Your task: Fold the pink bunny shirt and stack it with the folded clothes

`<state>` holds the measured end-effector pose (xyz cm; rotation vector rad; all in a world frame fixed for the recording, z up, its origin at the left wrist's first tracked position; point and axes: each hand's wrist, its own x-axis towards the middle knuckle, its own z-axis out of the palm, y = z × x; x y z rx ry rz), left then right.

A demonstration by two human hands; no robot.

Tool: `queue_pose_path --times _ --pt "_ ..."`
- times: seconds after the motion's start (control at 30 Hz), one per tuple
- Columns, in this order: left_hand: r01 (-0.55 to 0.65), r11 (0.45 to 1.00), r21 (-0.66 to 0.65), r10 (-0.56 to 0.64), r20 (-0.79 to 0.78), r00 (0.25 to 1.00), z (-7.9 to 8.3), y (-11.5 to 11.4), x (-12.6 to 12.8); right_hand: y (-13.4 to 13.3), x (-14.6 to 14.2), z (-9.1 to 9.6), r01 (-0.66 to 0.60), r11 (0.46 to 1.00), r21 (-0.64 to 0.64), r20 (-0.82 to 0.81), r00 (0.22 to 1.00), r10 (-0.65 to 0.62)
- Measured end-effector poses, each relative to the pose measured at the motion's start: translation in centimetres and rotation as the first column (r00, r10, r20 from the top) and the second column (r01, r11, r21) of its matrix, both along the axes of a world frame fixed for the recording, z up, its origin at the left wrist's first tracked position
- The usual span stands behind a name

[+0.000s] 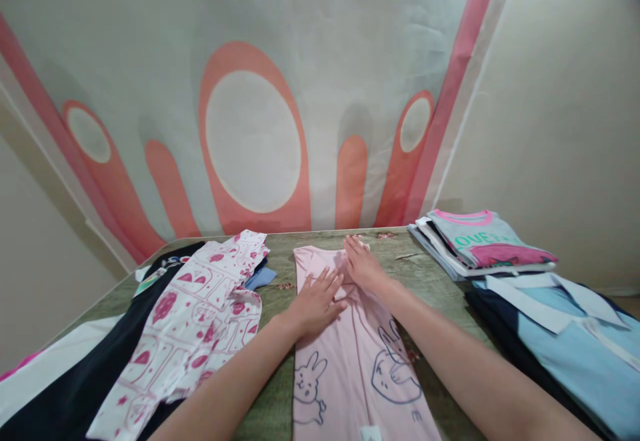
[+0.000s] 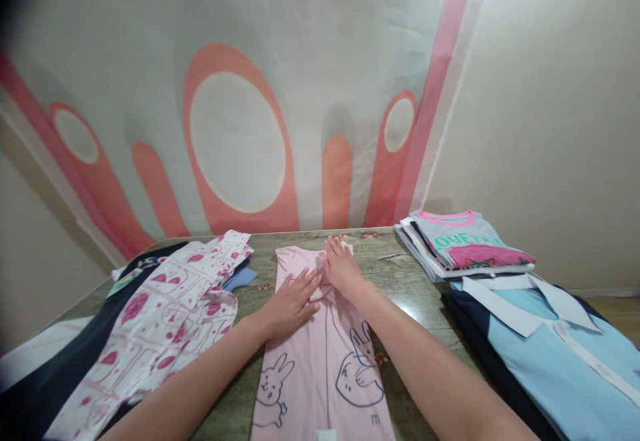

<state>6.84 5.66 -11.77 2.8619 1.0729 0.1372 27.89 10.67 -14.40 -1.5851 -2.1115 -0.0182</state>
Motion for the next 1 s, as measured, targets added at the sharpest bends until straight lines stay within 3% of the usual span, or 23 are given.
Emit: queue_pose_path --times 0.1,0.2,0.3,0.4,0.5,0.63,0.8,0.9,1.0 --pt "-0.008 1.000 -0.027 0.006 -0.042 0.999 -0.2 -0.7 0.2 -1.5 -0.8 0.1 0.009 0.988 -0.154 0.066 0.998 0.001" --pt "-0.045 0.999 -0.006 0.045 -0.037 0.998 0.4 -2.3 0.3 -4.2 -1.0 1.3 0.052 0.993 -0.109 0.084 0.996 -0.043" --pt "-0.013 1.000 0.022 0.013 -0.007 1.000 1.0 -5.8 -0.5 -9.5 -0.8 2.2 -0.048 0.997 -0.060 0.067 0.996 0.052" --pt "0.115 0.993 -0.034 -0.116 -0.048 0.992 1.0 -9.9 -2.2 -15.8 -0.4 1.8 -0.195 0.972 -0.131 0.065 0.977 0.205" --pt "0.172 0.982 -0.084 -0.180 -0.104 0.978 1.0 -12.7 -3.4 -20.3 -0.1 1.3 -0.241 0.951 -0.193 0.077 0.963 0.259" --pt "0.166 0.983 -0.077 -0.174 -0.105 0.979 1.9 -15.0 -3.8 -23.7 0.1 2.4 -0.238 0.957 -0.168 0.039 0.968 0.247" --pt "0.359 0.921 -0.153 -0.366 -0.025 0.930 3.0 -18.3 -4.2 -28.0 -0.1 2.7 -0.422 0.886 -0.191 0.041 0.899 0.437" --pt "0.361 0.921 -0.144 -0.364 0.001 0.931 3.8 -19.4 -4.7 -29.2 0.3 2.6 -0.434 0.874 -0.217 0.026 0.893 0.450" --pt "0.360 0.926 -0.112 -0.359 0.025 0.933 5.4 -20.1 -5.7 -30.0 1.5 3.8 -0.452 0.873 -0.183 -0.005 0.888 0.459"
